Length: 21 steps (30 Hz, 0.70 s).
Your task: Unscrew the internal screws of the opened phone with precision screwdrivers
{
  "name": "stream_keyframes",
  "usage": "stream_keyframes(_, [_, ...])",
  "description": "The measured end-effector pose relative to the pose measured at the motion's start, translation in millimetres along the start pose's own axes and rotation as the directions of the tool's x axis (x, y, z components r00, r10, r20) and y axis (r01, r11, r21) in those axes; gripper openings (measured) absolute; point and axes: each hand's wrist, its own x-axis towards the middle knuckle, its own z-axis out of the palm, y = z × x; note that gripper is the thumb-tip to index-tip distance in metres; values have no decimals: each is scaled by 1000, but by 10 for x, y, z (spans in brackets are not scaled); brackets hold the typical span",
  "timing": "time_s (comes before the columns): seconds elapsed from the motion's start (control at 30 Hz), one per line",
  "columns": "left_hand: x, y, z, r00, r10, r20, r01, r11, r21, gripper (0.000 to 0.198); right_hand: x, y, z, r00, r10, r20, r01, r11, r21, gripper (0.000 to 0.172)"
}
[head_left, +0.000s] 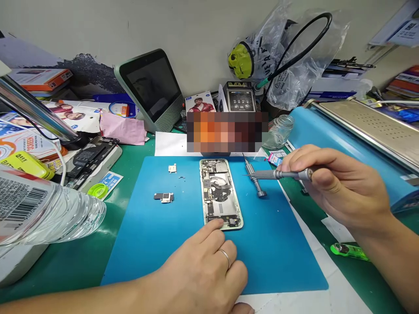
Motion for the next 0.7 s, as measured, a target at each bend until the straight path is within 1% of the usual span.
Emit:
stream_keyframes(0.1, [-5,-2,-9,1000,-6,10,6,1000,-23,34,12,28,-6,999,-1,-47,2,1000,19,22])
stream_keyframes(0.33, [1,1,-30,1000,3,18,-3,1000,-10,34,46,-24,-8,998,-38,-45,38,999,-5,25])
stream_keyframes(0.4, [2,-6,-25,1000,2,25,-1,1000,-16,33,57,-55,-4,997,-42,-58,44,999,22,24])
stream_keyframes(0.47, [4,-15,-19,999,4,32,-4,1000,-9,33,77,-96,10,997,-42,-62,48,995,92,24])
stream_keyframes(0.53, [11,-17,-24,1000,13,28,-12,1000,-5,33,101,-175,28,998,-34,-51,43,982,184,25])
stream_keyframes(0.6, [22,-6,-51,999,15,29,-15,1000,-20,32,114,-310,36,999,-1,-53,14,968,249,28])
stream_keyframes(0.63, [27,4,-73,999,10,34,-9,999,-39,30,108,-396,31,998,34,-58,-18,965,263,29])
stream_keyframes(0.7, [31,27,-124,996,-22,85,29,996,-79,26,52,-578,-5,985,116,-125,-87,971,221,33])
